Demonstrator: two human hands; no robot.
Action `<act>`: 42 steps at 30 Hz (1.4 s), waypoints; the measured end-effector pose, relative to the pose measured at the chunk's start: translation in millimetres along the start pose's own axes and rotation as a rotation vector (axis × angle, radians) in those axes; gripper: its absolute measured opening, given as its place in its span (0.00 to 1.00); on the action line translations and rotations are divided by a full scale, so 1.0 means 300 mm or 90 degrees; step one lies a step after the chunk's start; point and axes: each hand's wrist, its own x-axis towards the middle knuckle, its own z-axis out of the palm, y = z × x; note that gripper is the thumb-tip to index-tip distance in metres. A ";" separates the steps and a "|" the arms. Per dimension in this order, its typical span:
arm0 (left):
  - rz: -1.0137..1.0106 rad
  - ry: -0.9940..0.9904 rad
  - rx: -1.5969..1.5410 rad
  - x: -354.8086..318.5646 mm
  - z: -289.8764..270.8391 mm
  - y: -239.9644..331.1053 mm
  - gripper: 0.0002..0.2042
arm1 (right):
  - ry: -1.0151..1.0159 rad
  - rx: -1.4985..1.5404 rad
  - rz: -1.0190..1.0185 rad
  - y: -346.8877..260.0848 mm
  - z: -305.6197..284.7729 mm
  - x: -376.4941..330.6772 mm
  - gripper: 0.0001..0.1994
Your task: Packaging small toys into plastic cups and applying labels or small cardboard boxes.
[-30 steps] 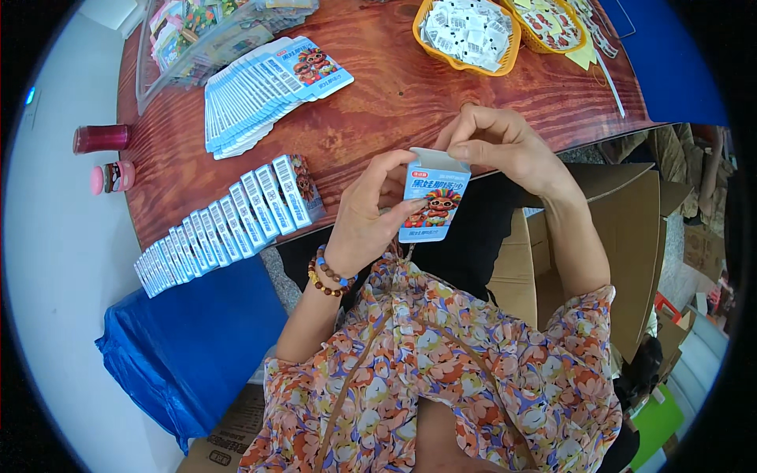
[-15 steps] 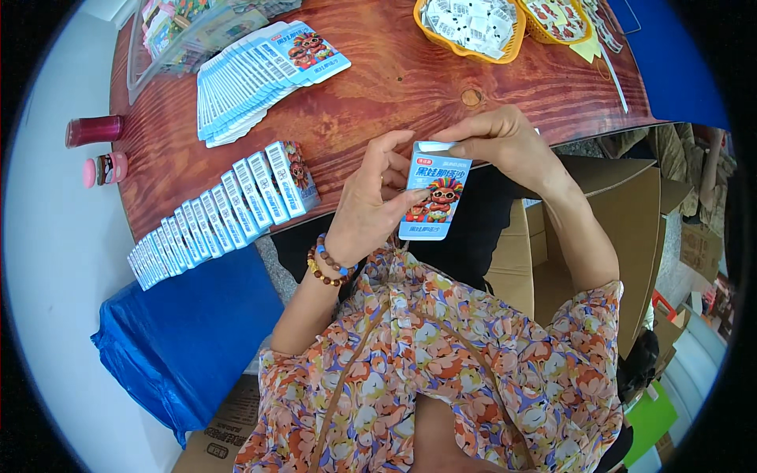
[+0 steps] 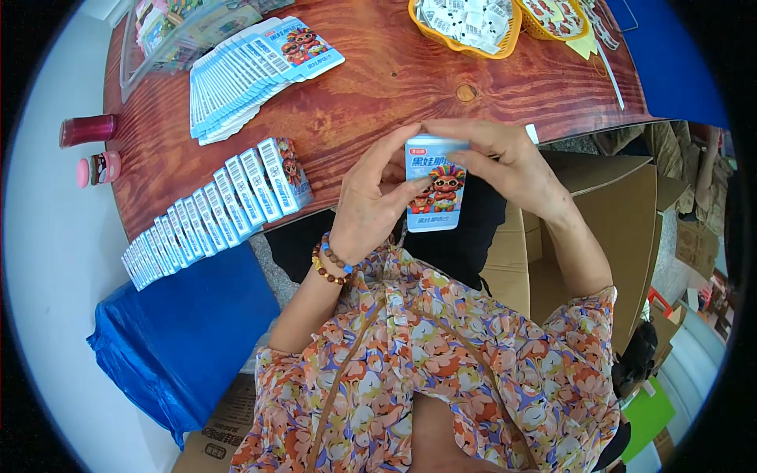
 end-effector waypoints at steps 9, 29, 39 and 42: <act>-0.014 -0.027 -0.025 0.009 -0.023 -0.022 0.26 | 0.051 -0.114 -0.154 0.067 -0.013 0.012 0.13; 0.125 0.014 0.148 0.006 -0.037 0.022 0.31 | 0.092 -0.069 -0.255 0.037 0.012 0.012 0.19; 0.125 -0.003 0.103 -0.005 -0.016 0.027 0.35 | 0.024 -0.089 -0.296 0.066 0.023 0.020 0.20; 0.105 -0.002 0.051 -0.006 -0.014 0.018 0.31 | -0.004 -0.068 -0.282 0.075 0.029 0.023 0.20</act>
